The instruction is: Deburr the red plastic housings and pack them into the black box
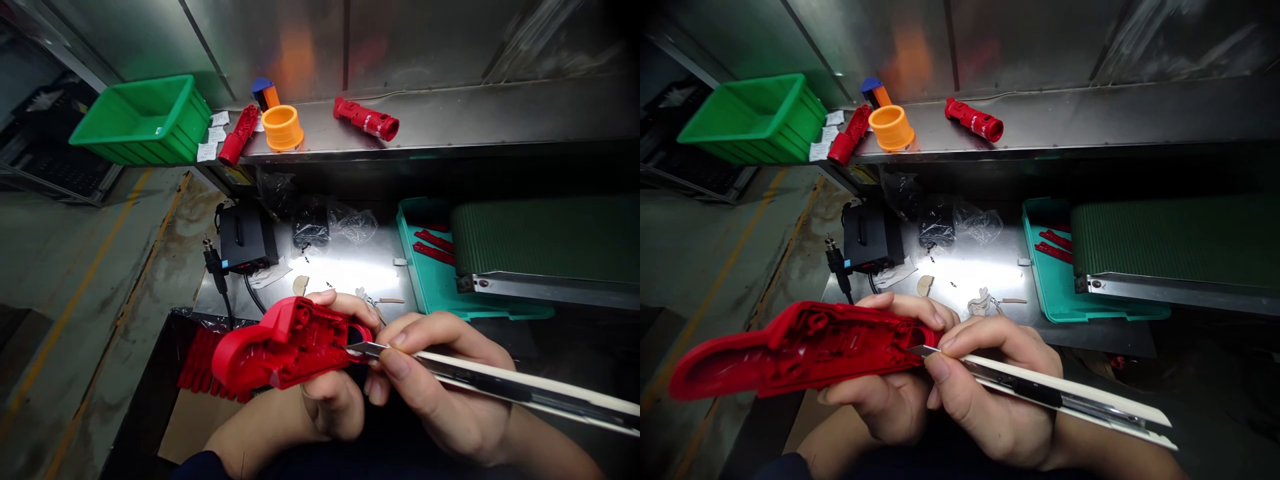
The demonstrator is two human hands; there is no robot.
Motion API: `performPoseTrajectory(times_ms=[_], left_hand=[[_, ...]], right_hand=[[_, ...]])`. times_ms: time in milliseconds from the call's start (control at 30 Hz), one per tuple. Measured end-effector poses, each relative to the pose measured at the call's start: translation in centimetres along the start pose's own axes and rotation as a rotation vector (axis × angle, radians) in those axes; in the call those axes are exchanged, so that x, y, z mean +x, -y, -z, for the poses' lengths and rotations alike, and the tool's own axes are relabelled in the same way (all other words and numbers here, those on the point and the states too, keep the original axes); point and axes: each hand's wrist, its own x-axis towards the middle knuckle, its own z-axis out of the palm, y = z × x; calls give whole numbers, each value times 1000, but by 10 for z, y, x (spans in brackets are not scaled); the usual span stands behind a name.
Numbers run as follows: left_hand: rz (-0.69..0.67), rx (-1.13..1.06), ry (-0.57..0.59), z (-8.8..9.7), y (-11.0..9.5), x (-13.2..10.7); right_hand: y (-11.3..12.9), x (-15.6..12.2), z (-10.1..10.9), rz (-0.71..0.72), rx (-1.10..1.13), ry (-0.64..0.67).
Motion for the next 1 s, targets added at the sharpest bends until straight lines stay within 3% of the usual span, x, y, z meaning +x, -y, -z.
performPoseTrajectory(times_ms=[267,767,1000], left_hand=[[19,-64,-16,-6,-3,1],[-38,77,31,6,-1,0],[-61,42,43,7,0,2]], right_hand=[[0,-4,0,-67,6,-24],[-3,-4,0,-116,-8,3],[-5,-9,0,-223,25,-7]])
